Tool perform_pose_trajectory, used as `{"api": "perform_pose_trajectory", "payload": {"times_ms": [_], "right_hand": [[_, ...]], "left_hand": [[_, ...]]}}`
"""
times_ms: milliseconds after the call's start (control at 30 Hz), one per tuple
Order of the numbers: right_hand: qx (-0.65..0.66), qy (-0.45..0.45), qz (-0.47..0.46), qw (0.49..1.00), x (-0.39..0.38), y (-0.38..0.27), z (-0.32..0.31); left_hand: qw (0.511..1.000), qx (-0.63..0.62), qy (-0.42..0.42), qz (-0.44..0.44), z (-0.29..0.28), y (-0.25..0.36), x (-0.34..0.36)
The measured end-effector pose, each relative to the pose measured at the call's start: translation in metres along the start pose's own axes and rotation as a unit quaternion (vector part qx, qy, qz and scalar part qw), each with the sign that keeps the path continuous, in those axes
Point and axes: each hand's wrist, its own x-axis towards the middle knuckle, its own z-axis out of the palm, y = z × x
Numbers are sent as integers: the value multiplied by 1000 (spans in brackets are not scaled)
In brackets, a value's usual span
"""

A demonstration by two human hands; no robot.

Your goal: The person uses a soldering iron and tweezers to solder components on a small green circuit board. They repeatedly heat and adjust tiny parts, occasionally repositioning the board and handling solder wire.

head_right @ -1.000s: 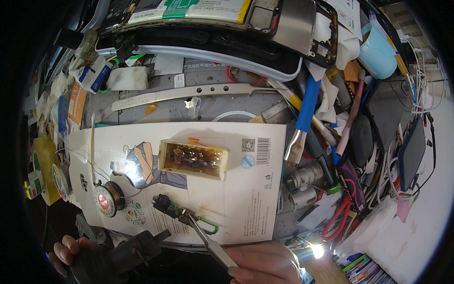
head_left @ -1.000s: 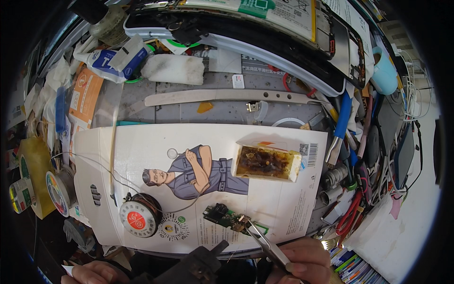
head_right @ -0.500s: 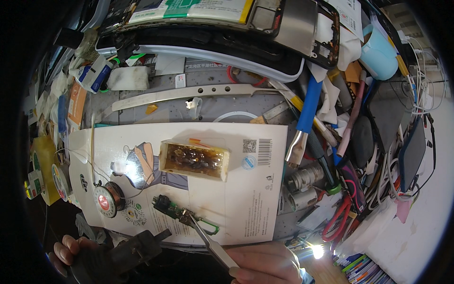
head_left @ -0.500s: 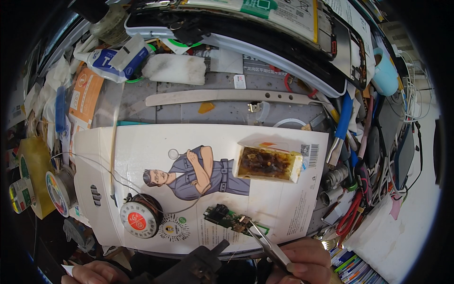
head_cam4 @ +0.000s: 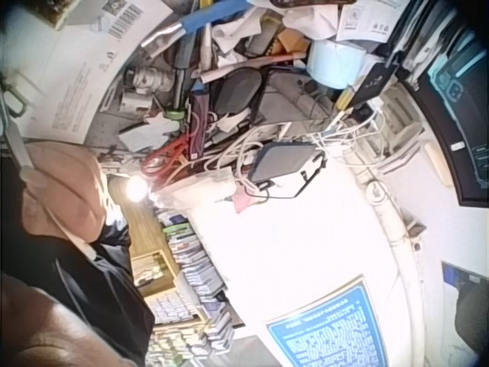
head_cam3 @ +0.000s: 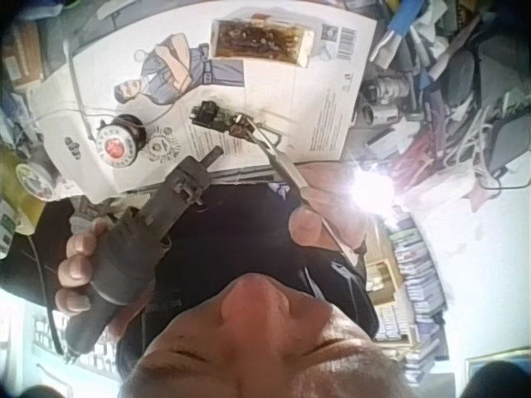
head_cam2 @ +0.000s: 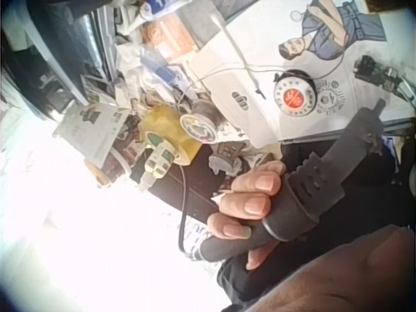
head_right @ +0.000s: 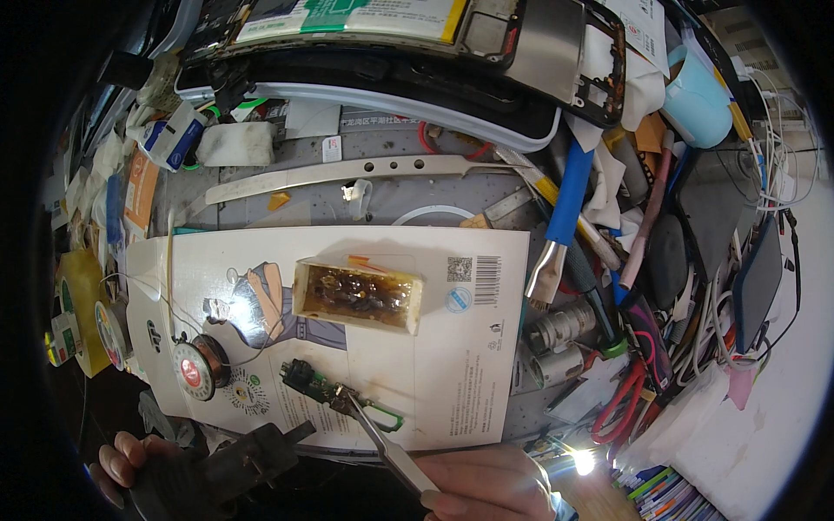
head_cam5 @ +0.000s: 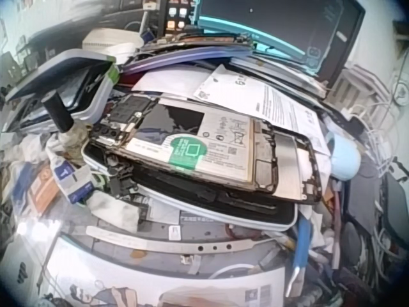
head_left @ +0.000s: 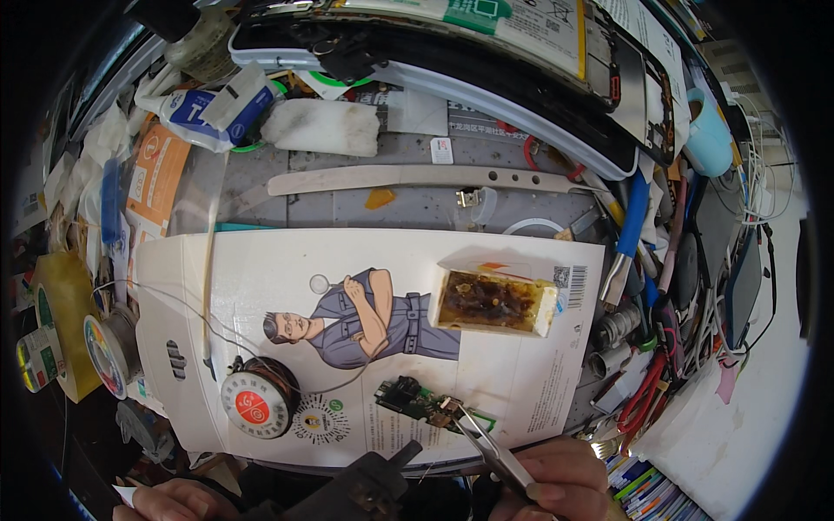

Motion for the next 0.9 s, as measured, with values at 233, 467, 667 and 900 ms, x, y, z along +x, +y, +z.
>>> {"api": "perform_pose_trajectory", "payload": {"times_ms": [233,467,667,900], "right_hand": [[-5,25,16,1000,0,-4,3],[-21,65,39,997,-2,-8,11],[-18,69,33,997,-4,-8,11],[-15,23,31,999,-1,-7,3]], "left_hand": [[1000,-5,-3,6,0,-1,0],[1000,-9,-4,9,-1,-1,-1],[1000,-1,2,9,-1,0,-2],[1000,2,2,8,-1,0,-1]]}}
